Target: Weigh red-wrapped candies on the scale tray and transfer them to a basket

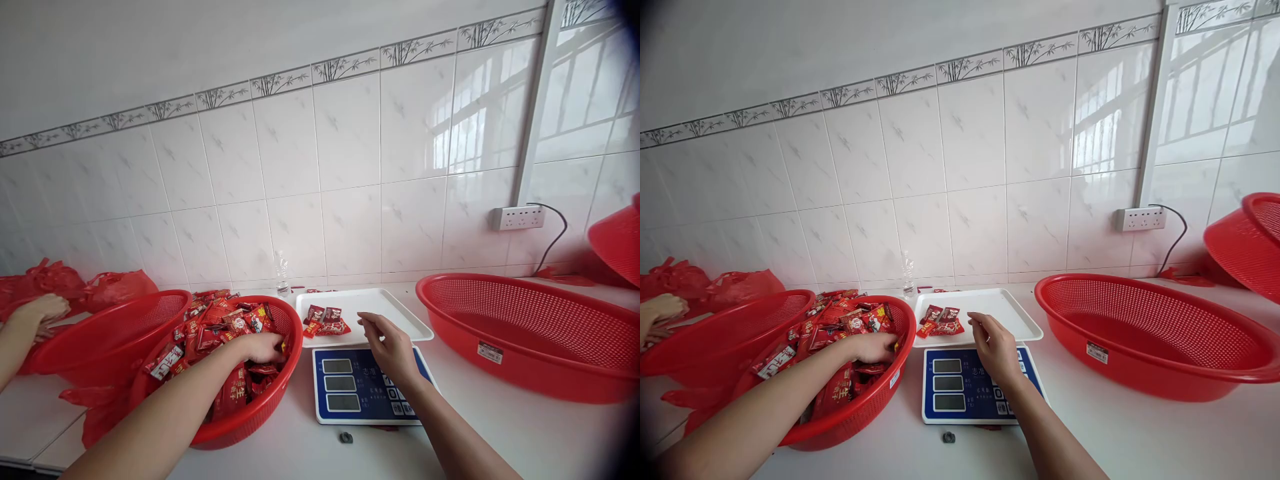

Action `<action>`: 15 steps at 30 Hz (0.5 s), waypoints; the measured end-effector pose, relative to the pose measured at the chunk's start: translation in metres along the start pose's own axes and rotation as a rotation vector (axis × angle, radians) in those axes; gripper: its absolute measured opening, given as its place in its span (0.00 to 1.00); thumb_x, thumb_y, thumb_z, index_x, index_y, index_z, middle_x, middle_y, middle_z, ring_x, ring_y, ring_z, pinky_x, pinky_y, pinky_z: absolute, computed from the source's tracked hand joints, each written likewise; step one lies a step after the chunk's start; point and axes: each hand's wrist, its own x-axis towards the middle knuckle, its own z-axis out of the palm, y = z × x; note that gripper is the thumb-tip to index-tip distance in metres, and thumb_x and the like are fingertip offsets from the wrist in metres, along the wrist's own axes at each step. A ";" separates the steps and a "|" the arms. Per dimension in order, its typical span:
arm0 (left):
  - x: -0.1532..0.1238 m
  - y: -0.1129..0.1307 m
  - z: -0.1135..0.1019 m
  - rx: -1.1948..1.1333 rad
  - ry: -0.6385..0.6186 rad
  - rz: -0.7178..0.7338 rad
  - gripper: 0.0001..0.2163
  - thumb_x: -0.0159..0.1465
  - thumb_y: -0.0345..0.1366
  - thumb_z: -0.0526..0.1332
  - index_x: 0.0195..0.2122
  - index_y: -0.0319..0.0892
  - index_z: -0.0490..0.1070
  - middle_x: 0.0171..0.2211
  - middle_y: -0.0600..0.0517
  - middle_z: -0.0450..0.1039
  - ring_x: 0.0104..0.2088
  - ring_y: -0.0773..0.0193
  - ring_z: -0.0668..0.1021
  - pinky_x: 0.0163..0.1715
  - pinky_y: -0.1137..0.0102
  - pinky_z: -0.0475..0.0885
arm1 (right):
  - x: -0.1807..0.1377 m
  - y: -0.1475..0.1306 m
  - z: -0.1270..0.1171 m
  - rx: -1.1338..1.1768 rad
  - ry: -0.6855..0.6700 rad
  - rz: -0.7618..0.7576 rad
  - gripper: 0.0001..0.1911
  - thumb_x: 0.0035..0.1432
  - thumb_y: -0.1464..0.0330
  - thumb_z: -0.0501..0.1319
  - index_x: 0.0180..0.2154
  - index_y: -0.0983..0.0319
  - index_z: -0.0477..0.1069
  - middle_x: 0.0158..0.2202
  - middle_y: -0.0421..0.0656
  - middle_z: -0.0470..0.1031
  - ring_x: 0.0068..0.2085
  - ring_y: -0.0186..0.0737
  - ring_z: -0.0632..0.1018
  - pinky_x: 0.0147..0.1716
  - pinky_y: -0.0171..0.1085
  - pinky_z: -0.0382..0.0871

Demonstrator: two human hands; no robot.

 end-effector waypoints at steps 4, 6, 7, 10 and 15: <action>-0.003 -0.003 -0.008 -0.130 0.104 -0.082 0.13 0.58 0.42 0.55 0.40 0.41 0.65 0.40 0.48 0.73 0.38 0.60 0.75 0.33 0.72 0.69 | 0.000 -0.002 -0.001 0.015 -0.001 0.020 0.12 0.58 0.64 0.50 0.38 0.60 0.69 0.33 0.45 0.77 0.33 0.39 0.78 0.28 0.36 0.71; -0.005 -0.003 -0.011 -0.228 0.131 -0.141 0.14 0.60 0.43 0.53 0.42 0.41 0.62 0.40 0.47 0.72 0.35 0.61 0.75 0.28 0.73 0.69 | 0.000 -0.002 -0.001 0.016 -0.004 0.021 0.13 0.58 0.64 0.50 0.38 0.60 0.69 0.33 0.46 0.77 0.33 0.39 0.78 0.28 0.36 0.71; -0.007 -0.003 -0.013 -0.275 0.145 -0.160 0.14 0.60 0.43 0.53 0.43 0.41 0.61 0.39 0.46 0.72 0.35 0.61 0.76 0.28 0.73 0.69 | 0.000 -0.002 -0.001 0.015 -0.005 0.021 0.13 0.58 0.64 0.50 0.38 0.60 0.69 0.33 0.46 0.77 0.33 0.39 0.78 0.28 0.36 0.71; -0.010 -0.004 -0.018 -0.407 0.198 -0.160 0.16 0.61 0.45 0.51 0.45 0.40 0.59 0.38 0.46 0.72 0.34 0.63 0.76 0.30 0.72 0.70 | -0.001 -0.001 -0.001 0.007 -0.009 0.025 0.13 0.58 0.64 0.50 0.39 0.60 0.69 0.33 0.45 0.77 0.33 0.39 0.78 0.28 0.35 0.71; -0.012 -0.007 -0.021 -0.434 0.221 -0.178 0.19 0.63 0.49 0.45 0.47 0.41 0.57 0.34 0.46 0.73 0.30 0.63 0.77 0.28 0.71 0.71 | -0.001 -0.001 0.000 -0.006 -0.013 0.028 0.13 0.58 0.64 0.50 0.39 0.60 0.69 0.33 0.45 0.77 0.32 0.38 0.77 0.27 0.35 0.71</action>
